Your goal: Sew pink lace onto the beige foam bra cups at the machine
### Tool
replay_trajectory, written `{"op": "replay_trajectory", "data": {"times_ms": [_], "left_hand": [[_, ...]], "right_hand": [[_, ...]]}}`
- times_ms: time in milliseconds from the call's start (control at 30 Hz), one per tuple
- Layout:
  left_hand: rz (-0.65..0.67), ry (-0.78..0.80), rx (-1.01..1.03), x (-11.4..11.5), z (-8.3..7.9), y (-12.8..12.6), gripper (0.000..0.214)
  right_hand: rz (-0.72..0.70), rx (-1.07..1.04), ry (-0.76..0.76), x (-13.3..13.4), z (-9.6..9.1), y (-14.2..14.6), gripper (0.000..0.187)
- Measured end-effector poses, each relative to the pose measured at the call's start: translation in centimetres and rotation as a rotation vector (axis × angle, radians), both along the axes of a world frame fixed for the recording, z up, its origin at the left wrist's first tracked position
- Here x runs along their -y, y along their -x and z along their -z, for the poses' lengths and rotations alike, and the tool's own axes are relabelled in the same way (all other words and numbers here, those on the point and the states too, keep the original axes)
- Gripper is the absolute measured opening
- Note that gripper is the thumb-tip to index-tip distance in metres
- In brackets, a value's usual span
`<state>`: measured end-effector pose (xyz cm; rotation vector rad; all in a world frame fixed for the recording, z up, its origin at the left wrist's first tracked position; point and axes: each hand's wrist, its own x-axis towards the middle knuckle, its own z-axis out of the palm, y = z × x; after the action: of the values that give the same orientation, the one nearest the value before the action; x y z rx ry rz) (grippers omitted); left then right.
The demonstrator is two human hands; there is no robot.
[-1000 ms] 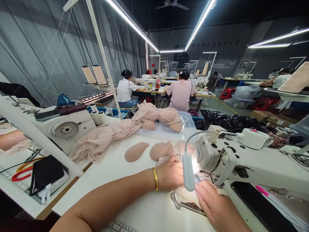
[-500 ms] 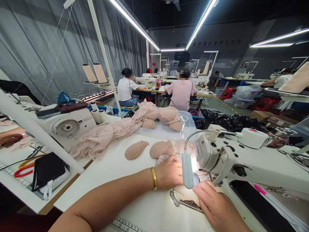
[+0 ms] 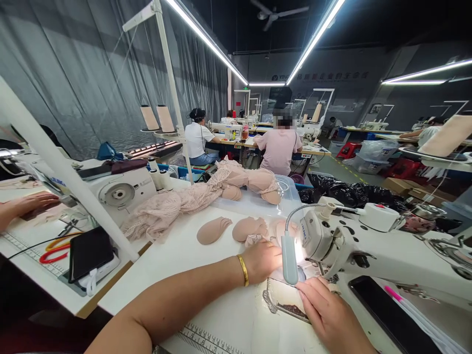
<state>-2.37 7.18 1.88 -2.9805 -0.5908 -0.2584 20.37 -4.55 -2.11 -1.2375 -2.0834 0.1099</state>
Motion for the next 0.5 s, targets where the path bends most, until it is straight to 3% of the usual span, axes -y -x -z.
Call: {"op": "replay_trajectory", "data": {"times_ms": [67, 133, 233, 333, 400, 467, 500], "left_hand": [[0.029, 0.004, 0.000, 1.2, -0.4, 0.4, 0.014], [0.085, 0.039, 0.052, 3.0, -0.7, 1.4, 0.013], [0.106, 0.214, 0.270, 5.2, -0.9, 4.6, 0.019], [-0.217, 0.365, 0.394, 6.2, -1.0, 9.6, 0.035], [-0.475, 0.329, 0.427, 7.3, -1.5, 12.5, 0.041], [-0.647, 0.290, 0.549, 9.6, -2.3, 14.0, 0.039], [-0.711, 0.348, 0.646, 11.2, -2.7, 14.0, 0.035]], "right_hand": [[0.030, -0.161, 0.155, 0.7, -0.6, 1.5, 0.026], [0.087, -0.479, 0.401, 1.5, -1.3, 3.5, 0.034], [0.068, -0.948, 0.687, 2.9, -2.4, 6.6, 0.054], [0.102, -1.226, 0.739, 4.0, -3.5, 8.8, 0.066], [0.150, -1.357, 0.729, 4.6, -4.0, 9.8, 0.067], [0.186, -1.430, 0.709, 5.0, -4.2, 10.7, 0.067], [0.200, -1.444, 0.697, 5.3, -4.3, 11.2, 0.067]]}}
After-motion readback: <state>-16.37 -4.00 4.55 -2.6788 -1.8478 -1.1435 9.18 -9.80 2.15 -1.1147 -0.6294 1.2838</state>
